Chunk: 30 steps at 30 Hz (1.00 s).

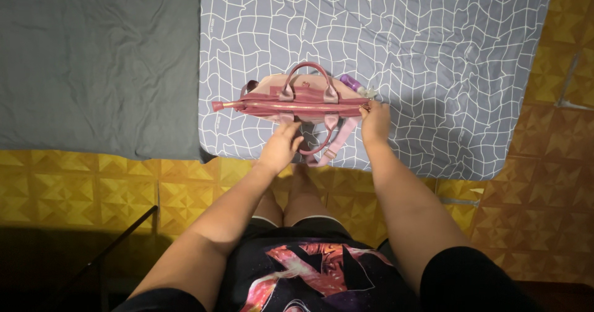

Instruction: The person unzips a pink handbag on a bed and takes items out one at a time, carrying each to a nearby dresser. They place a wallet, a bottle of mouthwash, a hair dryer, a water bottle, a small pouch, and a phone case on the dresser, set some papers aside, and then zip the handbag closed.

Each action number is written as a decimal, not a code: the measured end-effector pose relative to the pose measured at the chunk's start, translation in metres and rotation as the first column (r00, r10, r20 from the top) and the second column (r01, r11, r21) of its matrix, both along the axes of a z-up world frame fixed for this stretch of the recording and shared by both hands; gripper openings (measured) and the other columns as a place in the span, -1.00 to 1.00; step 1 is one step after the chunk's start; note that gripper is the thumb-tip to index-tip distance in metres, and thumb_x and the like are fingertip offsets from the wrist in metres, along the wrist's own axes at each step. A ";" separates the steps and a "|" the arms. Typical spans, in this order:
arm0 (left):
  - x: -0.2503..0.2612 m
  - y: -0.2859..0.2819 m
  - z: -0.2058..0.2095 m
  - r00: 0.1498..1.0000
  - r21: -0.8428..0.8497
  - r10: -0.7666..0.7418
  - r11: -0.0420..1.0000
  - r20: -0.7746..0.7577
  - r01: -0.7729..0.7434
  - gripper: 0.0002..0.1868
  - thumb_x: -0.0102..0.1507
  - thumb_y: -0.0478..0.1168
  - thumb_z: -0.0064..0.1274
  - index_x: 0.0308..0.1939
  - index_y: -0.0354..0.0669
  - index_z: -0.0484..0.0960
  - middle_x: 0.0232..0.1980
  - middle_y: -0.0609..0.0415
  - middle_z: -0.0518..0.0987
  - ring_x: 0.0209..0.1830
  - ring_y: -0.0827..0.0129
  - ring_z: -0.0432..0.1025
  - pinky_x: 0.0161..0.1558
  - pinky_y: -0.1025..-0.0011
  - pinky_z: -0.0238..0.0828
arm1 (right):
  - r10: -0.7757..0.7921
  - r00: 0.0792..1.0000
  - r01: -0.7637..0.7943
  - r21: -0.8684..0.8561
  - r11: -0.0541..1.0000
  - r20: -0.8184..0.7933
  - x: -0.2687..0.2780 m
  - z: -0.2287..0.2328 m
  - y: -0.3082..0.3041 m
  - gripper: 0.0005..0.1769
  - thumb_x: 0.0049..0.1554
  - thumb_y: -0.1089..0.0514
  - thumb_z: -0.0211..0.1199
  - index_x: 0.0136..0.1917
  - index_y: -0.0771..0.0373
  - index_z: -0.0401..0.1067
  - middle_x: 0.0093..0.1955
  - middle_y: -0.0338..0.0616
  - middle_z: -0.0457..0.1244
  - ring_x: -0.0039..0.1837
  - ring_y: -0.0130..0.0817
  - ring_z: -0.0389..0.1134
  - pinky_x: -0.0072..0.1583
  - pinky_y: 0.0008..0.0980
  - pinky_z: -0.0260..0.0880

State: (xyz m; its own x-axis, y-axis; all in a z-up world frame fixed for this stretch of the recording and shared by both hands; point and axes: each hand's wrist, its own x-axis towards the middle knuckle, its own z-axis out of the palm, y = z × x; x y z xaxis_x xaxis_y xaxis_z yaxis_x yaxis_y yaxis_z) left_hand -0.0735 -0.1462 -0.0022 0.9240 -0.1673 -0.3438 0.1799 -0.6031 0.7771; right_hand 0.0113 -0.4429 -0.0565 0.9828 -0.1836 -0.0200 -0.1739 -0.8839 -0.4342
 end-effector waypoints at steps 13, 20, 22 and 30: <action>0.022 0.028 -0.018 0.743 0.099 0.646 0.739 0.173 -0.666 -0.21 0.13 -0.17 0.43 0.41 0.00 0.43 0.18 -0.26 0.30 0.15 -0.07 0.31 0.21 0.16 0.28 | 0.278 0.932 -0.341 -0.305 0.889 -0.231 0.025 -0.022 -0.017 -0.87 0.15 0.24 0.22 -0.13 0.32 0.55 -0.12 0.18 0.38 -0.02 0.15 0.43 0.04 0.05 0.42; 0.029 0.099 -0.038 0.636 0.061 0.664 0.671 0.393 -0.739 -0.39 0.22 -0.21 0.35 0.34 -0.18 0.54 0.34 -0.27 0.46 0.30 -0.01 0.39 0.25 0.25 0.34 | 0.048 0.977 -0.050 -0.006 0.999 -0.210 0.025 -0.019 0.004 -0.75 -0.02 0.17 0.28 -0.17 0.44 0.56 -0.18 0.32 0.36 -0.04 0.25 0.42 0.06 0.02 0.42; 0.030 0.108 -0.041 0.657 0.019 0.701 0.680 0.277 -0.733 -0.51 0.26 -0.19 0.32 0.26 -0.18 0.62 0.23 -0.14 0.61 0.20 0.15 0.51 0.20 0.34 0.42 | -0.004 0.973 0.033 0.124 0.992 -0.229 0.024 -0.010 0.015 -0.70 -0.07 0.14 0.29 -0.15 0.45 0.55 -0.18 0.31 0.37 -0.05 0.21 0.44 0.03 0.00 0.43; 0.038 0.112 -0.037 0.686 -0.051 0.728 0.684 -0.021 -0.728 -0.53 0.24 -0.12 0.28 0.20 -0.20 0.63 -0.02 -0.03 0.73 -0.10 0.36 0.65 -0.06 0.44 0.49 | -0.072 0.918 0.085 0.019 0.996 -0.389 0.040 0.024 0.085 -0.65 -0.09 0.03 0.45 -0.13 0.34 0.59 -0.15 0.18 0.40 -0.02 0.08 0.46 0.04 -0.06 0.46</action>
State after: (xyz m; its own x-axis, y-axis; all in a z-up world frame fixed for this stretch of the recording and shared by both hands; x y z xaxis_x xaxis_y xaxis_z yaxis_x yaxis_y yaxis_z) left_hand -0.0356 -0.0346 -0.0389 0.7632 0.5407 -0.3538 0.5443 -0.2430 0.8029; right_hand 0.0511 -0.3582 -0.0320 0.8793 -0.2522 -0.4041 -0.4030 -0.8461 -0.3489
